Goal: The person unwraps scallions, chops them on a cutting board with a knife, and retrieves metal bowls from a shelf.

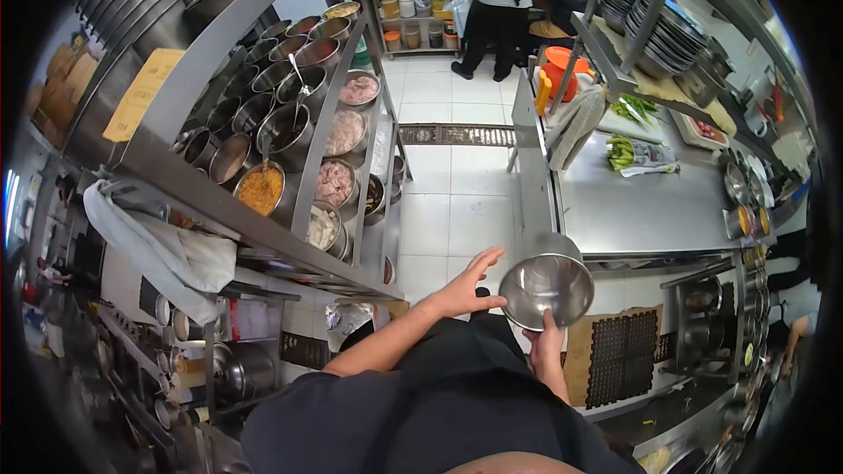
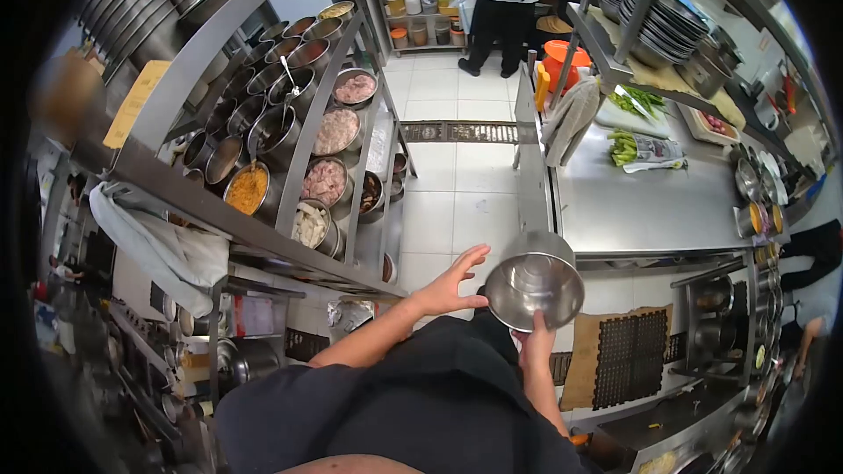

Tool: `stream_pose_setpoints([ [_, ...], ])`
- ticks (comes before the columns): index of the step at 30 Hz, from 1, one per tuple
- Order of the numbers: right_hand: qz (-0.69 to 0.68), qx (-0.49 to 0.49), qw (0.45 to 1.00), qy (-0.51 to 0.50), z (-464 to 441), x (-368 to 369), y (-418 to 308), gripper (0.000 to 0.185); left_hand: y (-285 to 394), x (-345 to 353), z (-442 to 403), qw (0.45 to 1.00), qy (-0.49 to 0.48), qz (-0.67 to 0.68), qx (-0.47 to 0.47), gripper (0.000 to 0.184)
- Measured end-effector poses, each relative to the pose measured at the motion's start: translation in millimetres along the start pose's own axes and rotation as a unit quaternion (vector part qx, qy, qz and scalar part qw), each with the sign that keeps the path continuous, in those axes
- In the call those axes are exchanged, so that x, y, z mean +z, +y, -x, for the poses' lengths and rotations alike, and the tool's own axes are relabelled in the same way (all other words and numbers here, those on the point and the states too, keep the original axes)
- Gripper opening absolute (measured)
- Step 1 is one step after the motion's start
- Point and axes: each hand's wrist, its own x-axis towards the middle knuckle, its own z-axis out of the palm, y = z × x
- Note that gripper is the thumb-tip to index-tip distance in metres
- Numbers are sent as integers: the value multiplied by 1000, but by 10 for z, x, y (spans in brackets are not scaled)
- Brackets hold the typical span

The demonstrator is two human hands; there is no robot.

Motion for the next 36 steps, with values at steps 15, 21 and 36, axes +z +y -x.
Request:
stream_pose_setpoints([
  [15,271,-3,928,-255,-1857,1405,-1303,38,-206,-948,-1537,970,139,-86,-177,97],
  [21,372,-62,878,-294,-2653,2234,-1548,42,-414,-1425,-1994,931,200,-8,-305,58],
  [36,258,4,910,-324,-4473,5332,-2202,43,-1638,-4466,-3684,886,363,164,-238,53],
])
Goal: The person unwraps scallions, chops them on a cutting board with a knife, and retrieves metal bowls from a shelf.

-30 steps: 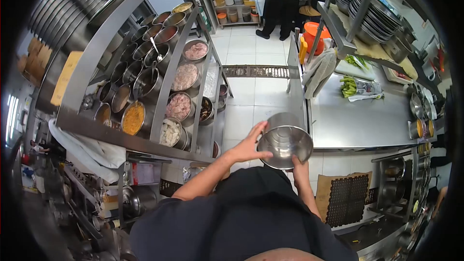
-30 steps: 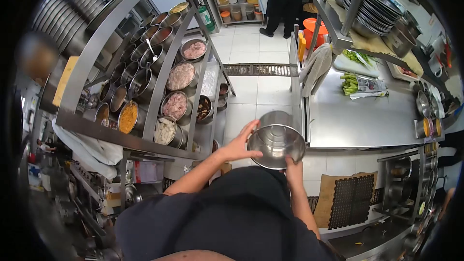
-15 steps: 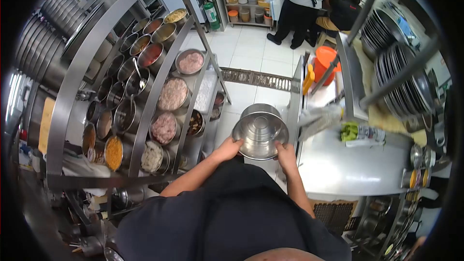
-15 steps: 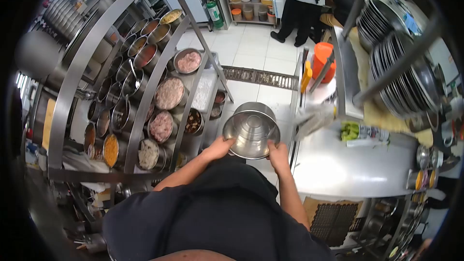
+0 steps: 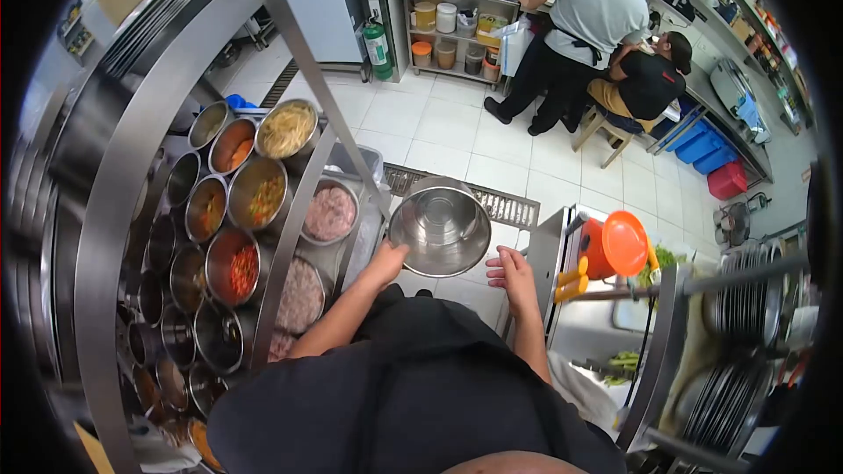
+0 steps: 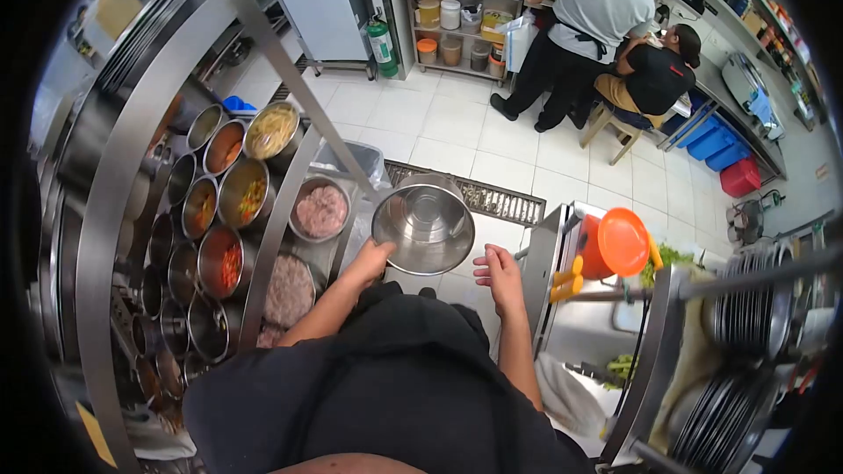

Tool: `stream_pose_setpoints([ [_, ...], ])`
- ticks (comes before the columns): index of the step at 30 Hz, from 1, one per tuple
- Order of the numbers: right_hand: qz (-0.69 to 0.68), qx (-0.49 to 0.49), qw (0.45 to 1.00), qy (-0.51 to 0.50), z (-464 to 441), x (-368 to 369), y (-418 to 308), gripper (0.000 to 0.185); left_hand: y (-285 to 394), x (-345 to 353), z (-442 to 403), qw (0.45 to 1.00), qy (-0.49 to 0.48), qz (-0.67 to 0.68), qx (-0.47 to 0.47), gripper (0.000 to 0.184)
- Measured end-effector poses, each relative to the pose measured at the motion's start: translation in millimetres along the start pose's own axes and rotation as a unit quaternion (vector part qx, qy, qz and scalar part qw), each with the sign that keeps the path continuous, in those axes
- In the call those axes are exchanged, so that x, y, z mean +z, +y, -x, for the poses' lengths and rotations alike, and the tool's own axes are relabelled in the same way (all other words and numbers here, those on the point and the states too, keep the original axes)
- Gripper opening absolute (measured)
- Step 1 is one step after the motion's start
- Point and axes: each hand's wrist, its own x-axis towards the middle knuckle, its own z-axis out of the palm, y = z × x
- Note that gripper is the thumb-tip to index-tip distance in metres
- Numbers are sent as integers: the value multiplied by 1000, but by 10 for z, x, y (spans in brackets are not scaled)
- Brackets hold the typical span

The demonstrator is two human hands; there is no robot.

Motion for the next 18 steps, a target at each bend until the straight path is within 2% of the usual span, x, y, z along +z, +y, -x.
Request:
stream_pose_setpoints([
  [3,14,0,1000,4,-621,60,-230,42,-222,-71,-771,992,68,-88,-61,53],
  [4,17,5,1000,-2,-819,104,-344,40,240,64,-704,999,45,-16,-6,53],
  [5,21,7,1000,-12,-1064,138,-434,39,419,78,-832,999,48,-15,-17,51],
  [7,37,12,999,-35,-1578,173,-603,37,590,125,-1154,998,57,-7,-40,46],
  [9,71,1,996,-53,-2149,221,-794,36,528,117,-1635,998,56,34,-13,48],
  [11,104,2,990,-97,-2762,309,-1049,37,774,129,-1996,996,75,37,-15,48],
  [14,148,-11,976,-161,-3666,414,-1566,39,1462,229,-2443,981,182,-11,-62,50],
  [17,153,12,966,-206,-4342,584,-2298,41,975,108,-3338,954,290,41,63,59],
  [18,160,1,960,-231,-4673,617,-2418,43,1331,121,-3353,947,314,64,28,64],
])
